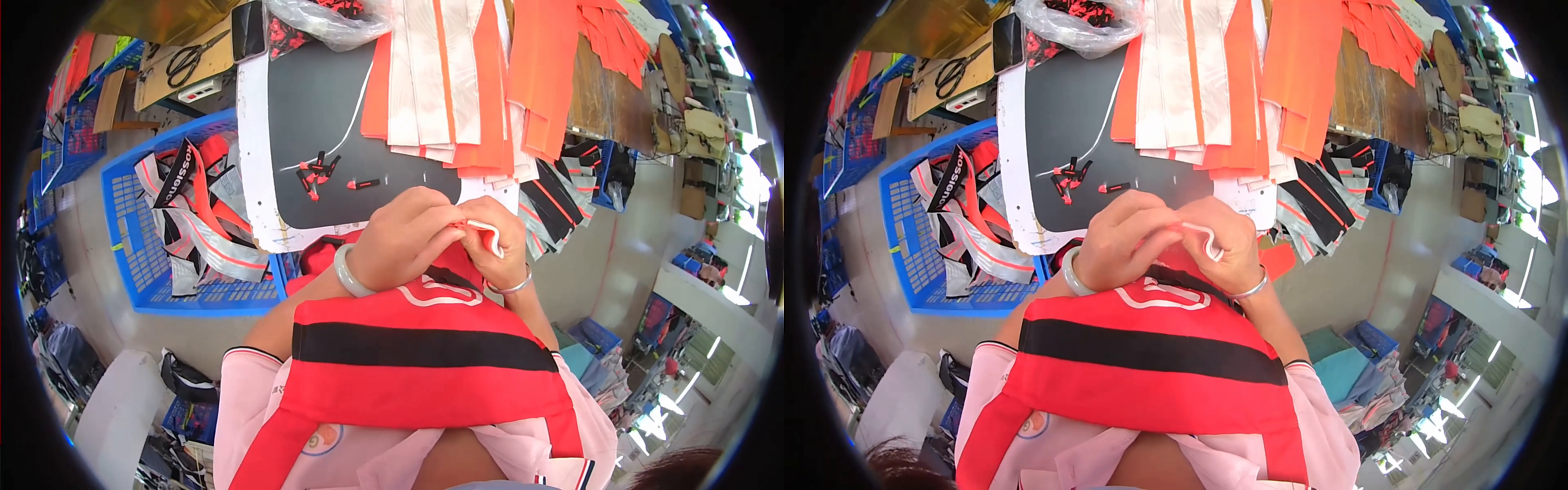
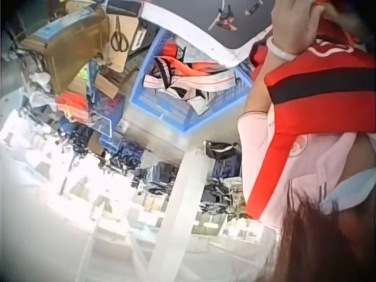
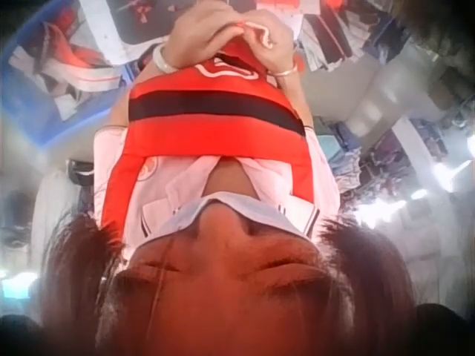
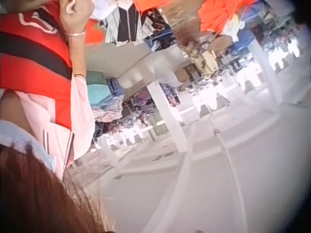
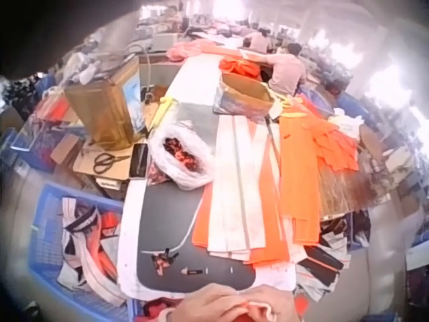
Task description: Sorting and preparing red and white fabric strips on a workbench in a factory setting.
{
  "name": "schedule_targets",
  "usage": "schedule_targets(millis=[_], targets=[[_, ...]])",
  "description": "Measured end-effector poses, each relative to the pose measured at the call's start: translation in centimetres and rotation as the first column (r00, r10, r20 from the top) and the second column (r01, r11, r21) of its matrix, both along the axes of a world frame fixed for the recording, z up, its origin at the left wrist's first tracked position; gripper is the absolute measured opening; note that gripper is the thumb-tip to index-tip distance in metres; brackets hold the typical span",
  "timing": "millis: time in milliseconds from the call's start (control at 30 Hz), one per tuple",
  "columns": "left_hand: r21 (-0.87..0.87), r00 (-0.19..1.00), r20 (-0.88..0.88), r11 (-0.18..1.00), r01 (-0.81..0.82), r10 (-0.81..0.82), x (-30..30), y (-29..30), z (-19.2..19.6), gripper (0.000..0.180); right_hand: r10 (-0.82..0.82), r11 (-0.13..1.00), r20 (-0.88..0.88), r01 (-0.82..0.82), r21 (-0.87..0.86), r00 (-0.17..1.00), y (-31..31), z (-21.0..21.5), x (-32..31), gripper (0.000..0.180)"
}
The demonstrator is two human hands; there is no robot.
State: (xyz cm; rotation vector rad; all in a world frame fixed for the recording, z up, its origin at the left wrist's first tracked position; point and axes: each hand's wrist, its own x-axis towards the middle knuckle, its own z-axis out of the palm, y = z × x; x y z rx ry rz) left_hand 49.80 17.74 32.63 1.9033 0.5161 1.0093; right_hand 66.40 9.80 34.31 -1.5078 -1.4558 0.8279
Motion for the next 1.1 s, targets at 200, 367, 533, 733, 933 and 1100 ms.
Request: schedule_targets(millis=[200, 367, 533, 733, 933, 1100], targets=[[0.007, 0.999, 0.036, 1.000, 0.011, -0.011, -0.1, -0.2, -0.1, 0.022, 0.003, 1.000, 0.013, -0.003, -0.031, 1.000, -0.3, 0.5, -0.2, 0.011], [-0.109, 0.997, 0.070, 0.993, 0.047, -0.039, -0.1, -0.4, -0.5, 0.023, -0.009, 0.977, -0.080, -0.008, -0.215, 0.997, -0.2, 1.3, 0.1, 0.012], [-0.268, 0.995, 0.098, 0.963, 0.026, 0.001, 0.3, -0.8, -0.7, 0.023, -0.004, 0.957, -0.153, -0.041, -0.286, 0.988, -0.5, 0.5, 0.9, 0.015], [-0.165, 0.995, 0.102, 0.986, 0.027, -0.010, 0.4, -0.6, -0.8, 0.022, -0.018, 0.962, -0.133, -0.020, -0.273, 0.991, -0.6, 0.8, 0.8, 0.015], [-0.192, 0.994, 0.104, 0.980, 0.047, -0.028, 0.4, -1.0, -0.5, 0.016, 0.019, 0.976, -0.262, -0.075, -0.204, 0.965, -1.5, -0.8, 1.3, 0.015], [-0.197, 0.991, 0.127, 0.978, 0.069, -0.044, 0.4, -1.1, -0.7, 0.015, 0.024, 0.980, -0.296, -0.081, -0.182, 0.955, -1.5, -1.0, 1.6, 0.018]])
